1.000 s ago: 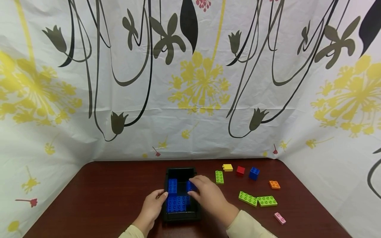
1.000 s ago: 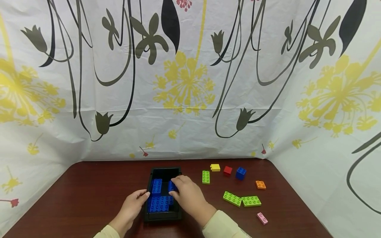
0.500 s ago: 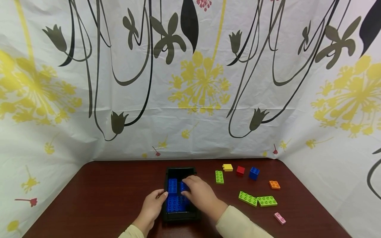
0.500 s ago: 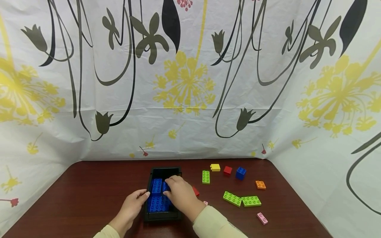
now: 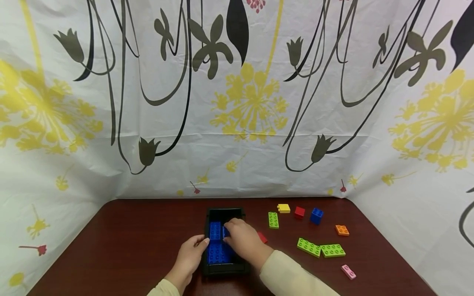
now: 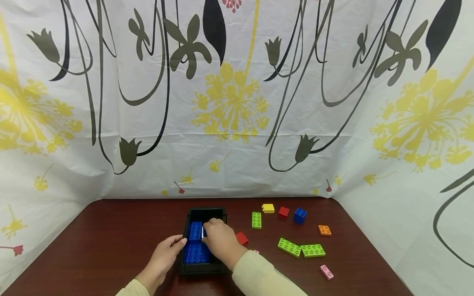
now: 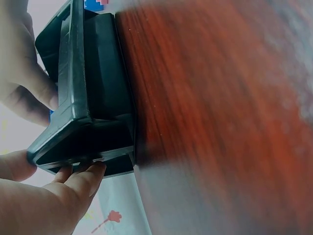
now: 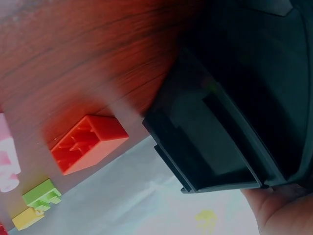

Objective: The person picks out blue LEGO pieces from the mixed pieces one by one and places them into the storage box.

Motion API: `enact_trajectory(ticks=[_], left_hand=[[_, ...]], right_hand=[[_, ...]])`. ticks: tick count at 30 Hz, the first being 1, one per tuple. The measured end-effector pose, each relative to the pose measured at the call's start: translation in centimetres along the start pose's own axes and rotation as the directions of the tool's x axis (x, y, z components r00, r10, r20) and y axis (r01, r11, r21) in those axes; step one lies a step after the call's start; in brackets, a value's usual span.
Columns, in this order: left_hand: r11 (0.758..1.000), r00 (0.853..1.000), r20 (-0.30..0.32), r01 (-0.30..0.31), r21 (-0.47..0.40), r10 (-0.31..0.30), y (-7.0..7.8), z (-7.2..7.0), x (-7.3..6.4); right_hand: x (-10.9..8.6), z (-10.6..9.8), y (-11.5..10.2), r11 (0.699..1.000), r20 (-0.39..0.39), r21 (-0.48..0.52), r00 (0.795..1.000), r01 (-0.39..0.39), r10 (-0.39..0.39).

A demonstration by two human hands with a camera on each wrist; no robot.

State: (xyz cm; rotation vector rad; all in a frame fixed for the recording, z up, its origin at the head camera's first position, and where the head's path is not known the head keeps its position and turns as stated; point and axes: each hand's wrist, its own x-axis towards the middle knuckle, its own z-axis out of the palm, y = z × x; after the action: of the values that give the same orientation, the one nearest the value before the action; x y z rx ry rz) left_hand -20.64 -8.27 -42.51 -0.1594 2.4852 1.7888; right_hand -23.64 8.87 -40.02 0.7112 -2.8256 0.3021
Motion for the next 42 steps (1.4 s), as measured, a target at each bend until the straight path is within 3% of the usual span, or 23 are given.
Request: enact_trajectory(ticks=[8, 25, 42], left_hand=[[1.0, 1.0, 0.001, -0.003, 0.0, 0.003, 0.1, 0.0, 0.0], [1.0, 1.0, -0.014, -0.006, 0.003, 0.006, 0.1, 0.0, 0.0], [1.0, 1.0, -0.002, -0.003, -0.007, 0.003, 0.3, -0.1, -0.2]], right_hand=[[0.7, 0.5, -0.3, 0.999, 0.035, -0.047, 0.999, -0.024, 0.026], [1.6, 1.0, -0.7, 0.99, 0.099, -0.142, 0.995, -0.002, 0.016], [2.3, 0.9, -1.2, 0.981, 0.19, -0.192, 0.979, -0.031, 0.068]])
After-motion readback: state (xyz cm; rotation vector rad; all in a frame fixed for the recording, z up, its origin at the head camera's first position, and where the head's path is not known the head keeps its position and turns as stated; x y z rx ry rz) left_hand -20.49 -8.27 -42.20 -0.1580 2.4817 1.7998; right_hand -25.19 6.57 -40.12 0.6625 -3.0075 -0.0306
